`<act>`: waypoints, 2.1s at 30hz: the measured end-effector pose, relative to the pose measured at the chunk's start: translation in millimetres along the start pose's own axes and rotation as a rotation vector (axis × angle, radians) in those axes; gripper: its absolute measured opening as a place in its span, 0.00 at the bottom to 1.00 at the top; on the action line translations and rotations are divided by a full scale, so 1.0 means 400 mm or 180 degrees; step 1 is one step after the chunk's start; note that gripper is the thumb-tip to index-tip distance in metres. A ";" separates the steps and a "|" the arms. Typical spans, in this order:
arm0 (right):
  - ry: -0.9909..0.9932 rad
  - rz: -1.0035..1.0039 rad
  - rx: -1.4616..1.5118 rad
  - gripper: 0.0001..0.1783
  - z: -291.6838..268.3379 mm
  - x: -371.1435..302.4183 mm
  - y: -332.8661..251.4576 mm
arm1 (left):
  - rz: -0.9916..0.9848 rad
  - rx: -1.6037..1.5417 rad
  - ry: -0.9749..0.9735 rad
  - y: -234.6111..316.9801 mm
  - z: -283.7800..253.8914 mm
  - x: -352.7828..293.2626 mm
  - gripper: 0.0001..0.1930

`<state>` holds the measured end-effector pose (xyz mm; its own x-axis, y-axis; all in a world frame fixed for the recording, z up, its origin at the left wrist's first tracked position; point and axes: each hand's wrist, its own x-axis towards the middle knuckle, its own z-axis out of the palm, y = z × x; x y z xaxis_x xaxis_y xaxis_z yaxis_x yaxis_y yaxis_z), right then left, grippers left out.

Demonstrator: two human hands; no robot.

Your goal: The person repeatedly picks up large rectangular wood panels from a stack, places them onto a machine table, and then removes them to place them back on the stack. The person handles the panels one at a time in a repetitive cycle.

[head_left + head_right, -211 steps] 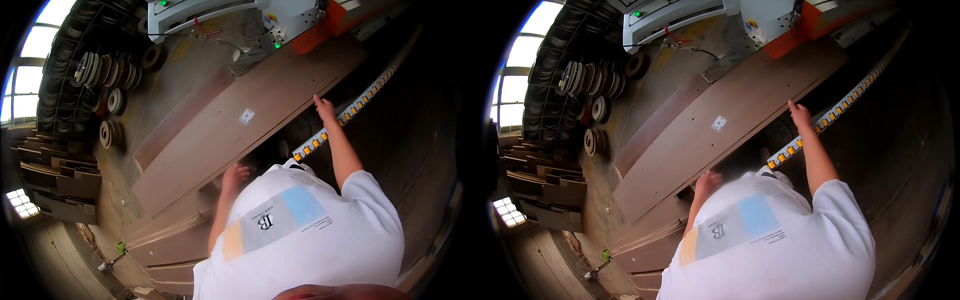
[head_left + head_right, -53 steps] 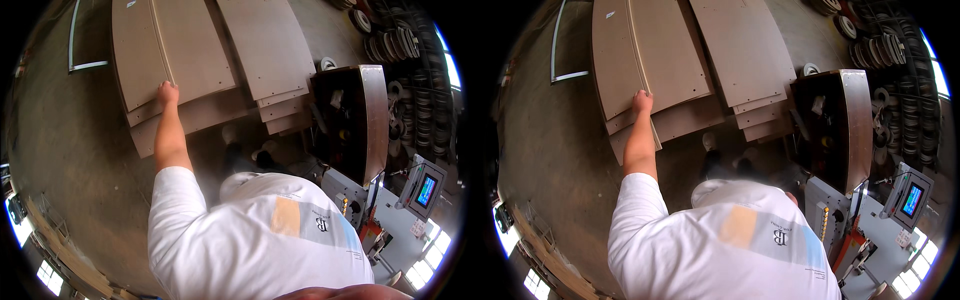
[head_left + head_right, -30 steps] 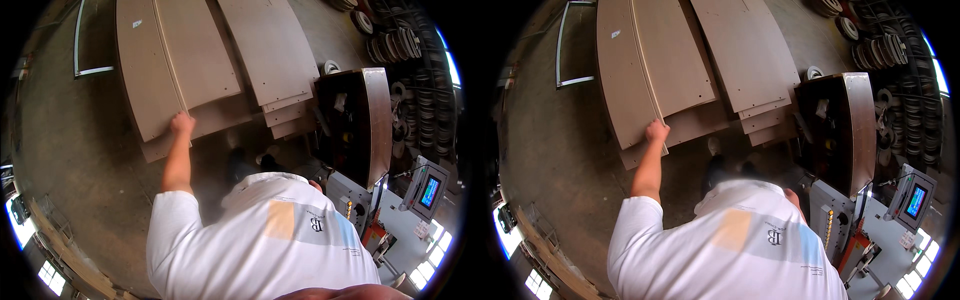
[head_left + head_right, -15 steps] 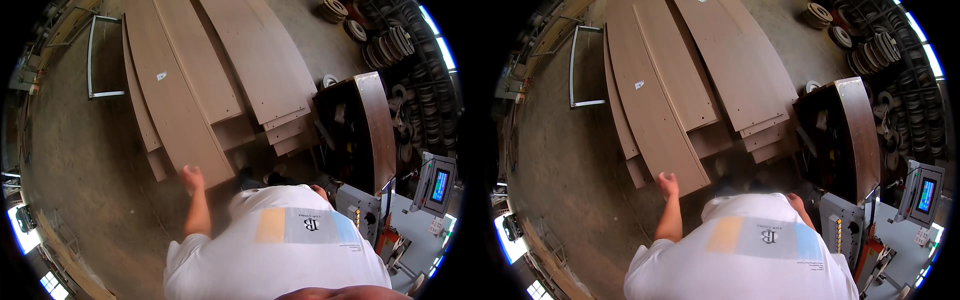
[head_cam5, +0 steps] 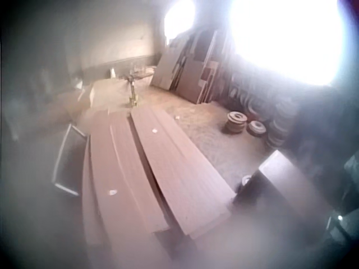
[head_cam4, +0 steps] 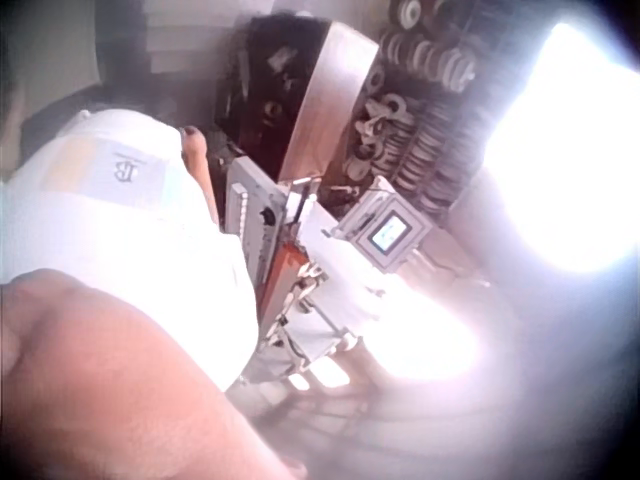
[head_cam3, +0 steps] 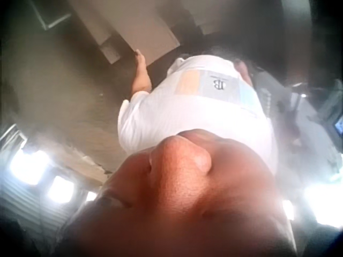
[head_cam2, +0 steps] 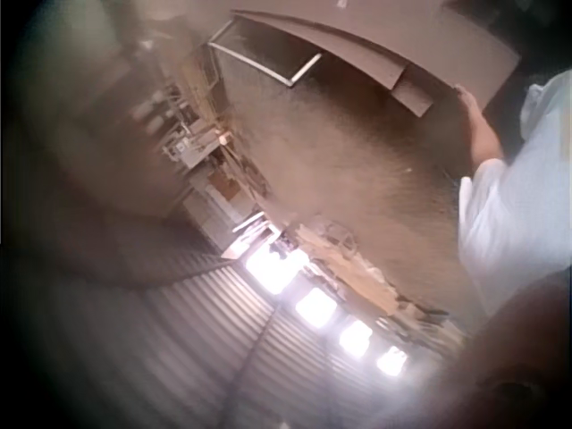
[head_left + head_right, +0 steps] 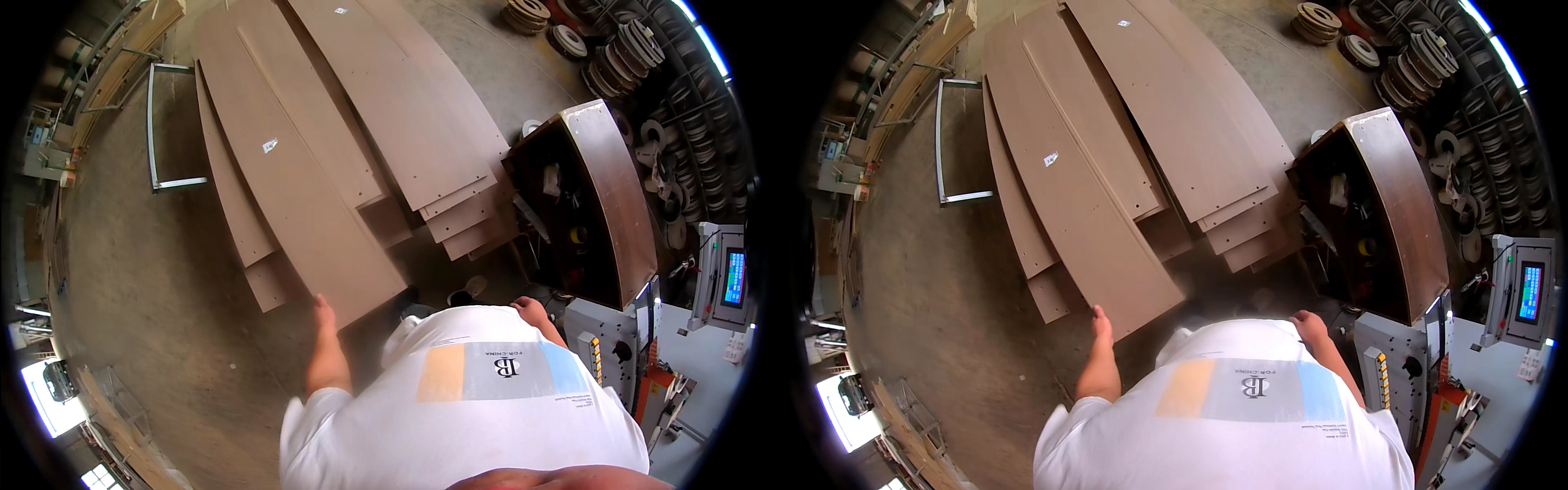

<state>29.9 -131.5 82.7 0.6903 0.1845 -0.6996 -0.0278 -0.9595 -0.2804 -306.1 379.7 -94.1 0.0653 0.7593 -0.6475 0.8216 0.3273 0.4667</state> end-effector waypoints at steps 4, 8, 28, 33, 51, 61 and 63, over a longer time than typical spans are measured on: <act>-0.0126 -0.0340 0.0784 0.19 -0.028 0.069 -0.012 | -0.0160 -0.1124 -0.0491 0.198 0.132 -0.220 0.41; -0.0599 -0.0641 0.1874 0.18 -0.106 0.103 -0.122 | -0.0058 -0.1959 -0.1141 0.293 0.327 -0.369 0.34; 0.1020 0.0813 0.4100 0.29 -0.350 -0.020 0.608 | 0.0084 -0.1316 -0.2941 0.604 0.711 -0.881 0.25; 0.1528 0.1307 0.4711 0.40 -0.408 -0.140 0.835 | -0.0134 -0.2096 -0.2140 0.675 0.675 -0.704 0.34; 0.3856 0.2371 0.3206 0.27 -0.291 -0.309 0.912 | -0.0482 -0.1668 -0.2187 0.973 0.852 -0.865 0.29; 0.4038 0.3673 0.3696 0.30 -0.158 -0.407 0.918 | 0.0049 -0.0979 -0.2922 1.138 1.092 -1.018 0.22; 0.3763 0.3925 0.3857 0.31 -0.156 -0.430 0.935 | 0.0156 -0.0787 -0.3044 1.151 1.148 -1.064 0.20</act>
<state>-53.9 -535.5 139.2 -0.0421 -0.9542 -0.2963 -0.7359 0.2302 -0.6368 304.4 -50.9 119.7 0.6155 0.0367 -0.7873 0.6715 0.4985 0.5482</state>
